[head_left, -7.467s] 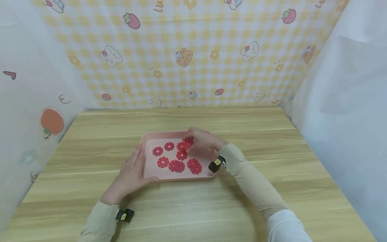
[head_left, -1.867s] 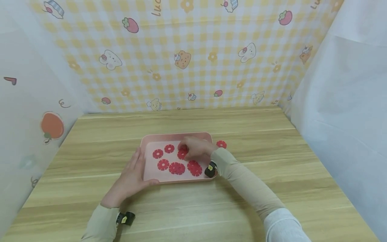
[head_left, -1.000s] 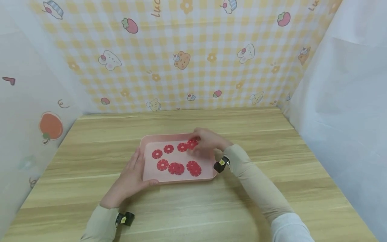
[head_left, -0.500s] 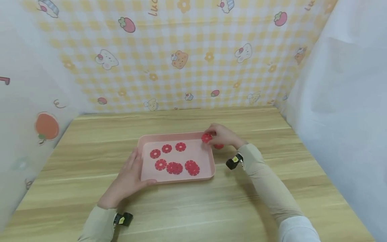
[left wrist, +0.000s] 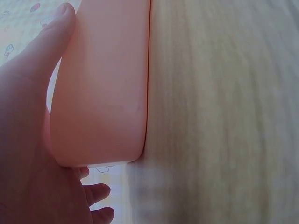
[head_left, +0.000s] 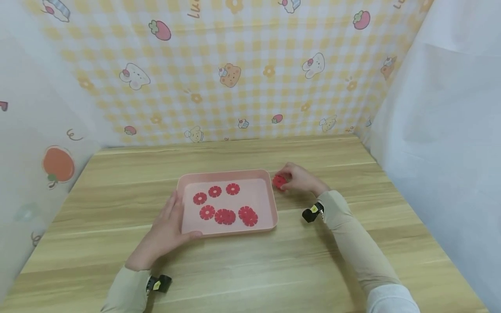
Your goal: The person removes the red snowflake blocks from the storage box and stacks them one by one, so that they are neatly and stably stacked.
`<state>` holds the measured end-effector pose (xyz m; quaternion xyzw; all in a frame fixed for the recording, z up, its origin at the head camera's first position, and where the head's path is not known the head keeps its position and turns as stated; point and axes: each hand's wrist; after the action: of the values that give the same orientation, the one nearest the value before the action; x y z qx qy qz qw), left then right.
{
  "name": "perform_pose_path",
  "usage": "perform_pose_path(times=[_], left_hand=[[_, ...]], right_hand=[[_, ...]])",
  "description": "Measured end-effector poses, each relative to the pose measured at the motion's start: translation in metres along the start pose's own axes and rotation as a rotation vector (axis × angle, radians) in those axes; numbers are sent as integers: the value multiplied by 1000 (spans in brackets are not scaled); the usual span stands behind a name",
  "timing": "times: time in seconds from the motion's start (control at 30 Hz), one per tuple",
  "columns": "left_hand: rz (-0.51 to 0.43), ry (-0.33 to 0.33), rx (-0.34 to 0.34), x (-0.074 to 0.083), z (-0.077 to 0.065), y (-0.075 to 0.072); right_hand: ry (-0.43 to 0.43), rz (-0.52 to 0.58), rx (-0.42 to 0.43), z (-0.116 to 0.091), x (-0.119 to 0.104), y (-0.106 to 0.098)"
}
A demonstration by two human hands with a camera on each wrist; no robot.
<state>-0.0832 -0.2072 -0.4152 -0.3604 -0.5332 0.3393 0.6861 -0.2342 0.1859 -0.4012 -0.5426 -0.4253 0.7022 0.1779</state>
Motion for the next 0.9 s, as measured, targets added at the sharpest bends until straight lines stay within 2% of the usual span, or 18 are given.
perform_pose_path(times=[0.4,0.9], left_hand=[[2,4,2,2,-1,-2],[2,-2,-8,-1,0,0]], right_hand=[[-1,25,-10,-4,18,8],[-17,18,-41,-4,19,6]])
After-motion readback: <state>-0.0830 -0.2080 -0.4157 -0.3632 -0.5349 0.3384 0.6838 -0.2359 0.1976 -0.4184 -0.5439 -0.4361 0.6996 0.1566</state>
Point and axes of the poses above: each hand's wrist, its own z-axis towards the middle knuckle, its own y-axis out of the palm, x = y × z, and after that the axes turned 11 degrees about x, right-handed
